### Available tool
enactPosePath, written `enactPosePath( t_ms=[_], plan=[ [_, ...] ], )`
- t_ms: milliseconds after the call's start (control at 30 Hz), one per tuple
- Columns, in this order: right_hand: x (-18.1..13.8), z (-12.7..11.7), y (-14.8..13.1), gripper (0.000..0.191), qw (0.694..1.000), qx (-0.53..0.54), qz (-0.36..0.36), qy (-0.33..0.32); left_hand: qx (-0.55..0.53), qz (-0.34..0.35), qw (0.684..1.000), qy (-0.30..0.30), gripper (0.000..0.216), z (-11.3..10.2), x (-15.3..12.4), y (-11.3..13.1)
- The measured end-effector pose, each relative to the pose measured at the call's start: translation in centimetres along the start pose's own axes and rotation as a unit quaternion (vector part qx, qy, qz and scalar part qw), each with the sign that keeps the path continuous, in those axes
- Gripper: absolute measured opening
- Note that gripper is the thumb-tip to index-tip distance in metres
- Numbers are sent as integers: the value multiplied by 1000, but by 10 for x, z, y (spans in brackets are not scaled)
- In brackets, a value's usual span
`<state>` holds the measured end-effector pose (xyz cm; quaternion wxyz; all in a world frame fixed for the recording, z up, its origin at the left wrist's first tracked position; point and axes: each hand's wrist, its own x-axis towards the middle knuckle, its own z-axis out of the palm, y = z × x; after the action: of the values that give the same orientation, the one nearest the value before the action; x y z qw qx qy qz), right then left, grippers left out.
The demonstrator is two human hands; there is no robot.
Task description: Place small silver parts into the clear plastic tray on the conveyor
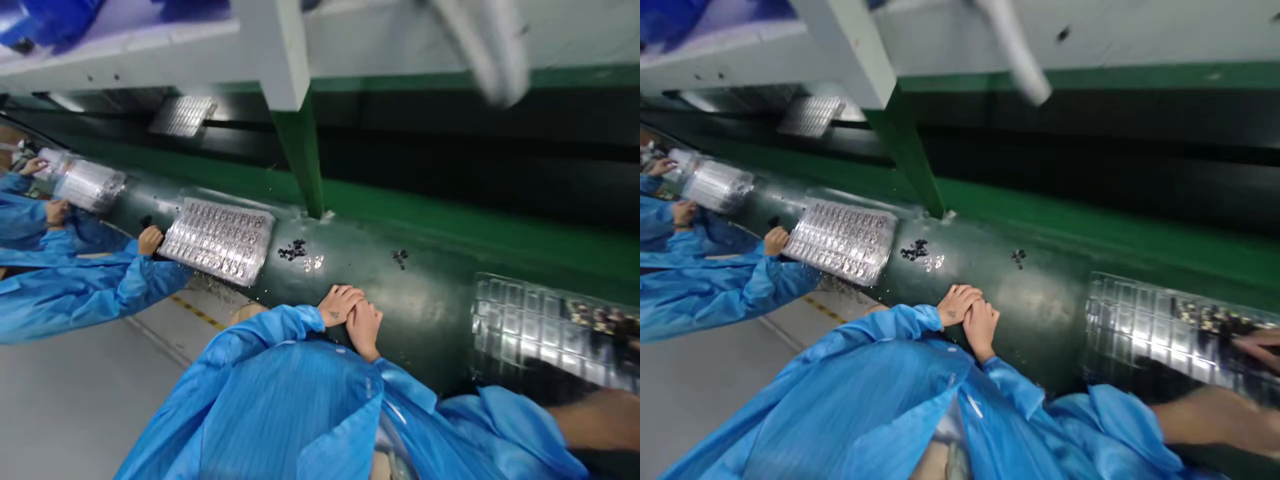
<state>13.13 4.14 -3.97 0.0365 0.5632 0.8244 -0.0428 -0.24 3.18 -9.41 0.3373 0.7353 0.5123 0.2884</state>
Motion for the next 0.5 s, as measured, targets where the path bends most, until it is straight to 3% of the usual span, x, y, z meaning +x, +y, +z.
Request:
enactPosePath(
  t_ms=[100,267,400,500],
  plan=[
    [-4,24,-14,17,1000,-10,-5,-12,1,24,999,42,36,3,2,-7],
    [-3,25,-8,19,999,-40,-19,13,-65,39,992,100,30,5,-8,-11],
    [-5,26,-11,22,998,-33,-36,27,-78,-17,987,140,32,-10,-41,-26],
    [-6,27,-11,23,999,-7,-42,33,-75,-98,967,223,33,-34,-67,-54]
  ],
)
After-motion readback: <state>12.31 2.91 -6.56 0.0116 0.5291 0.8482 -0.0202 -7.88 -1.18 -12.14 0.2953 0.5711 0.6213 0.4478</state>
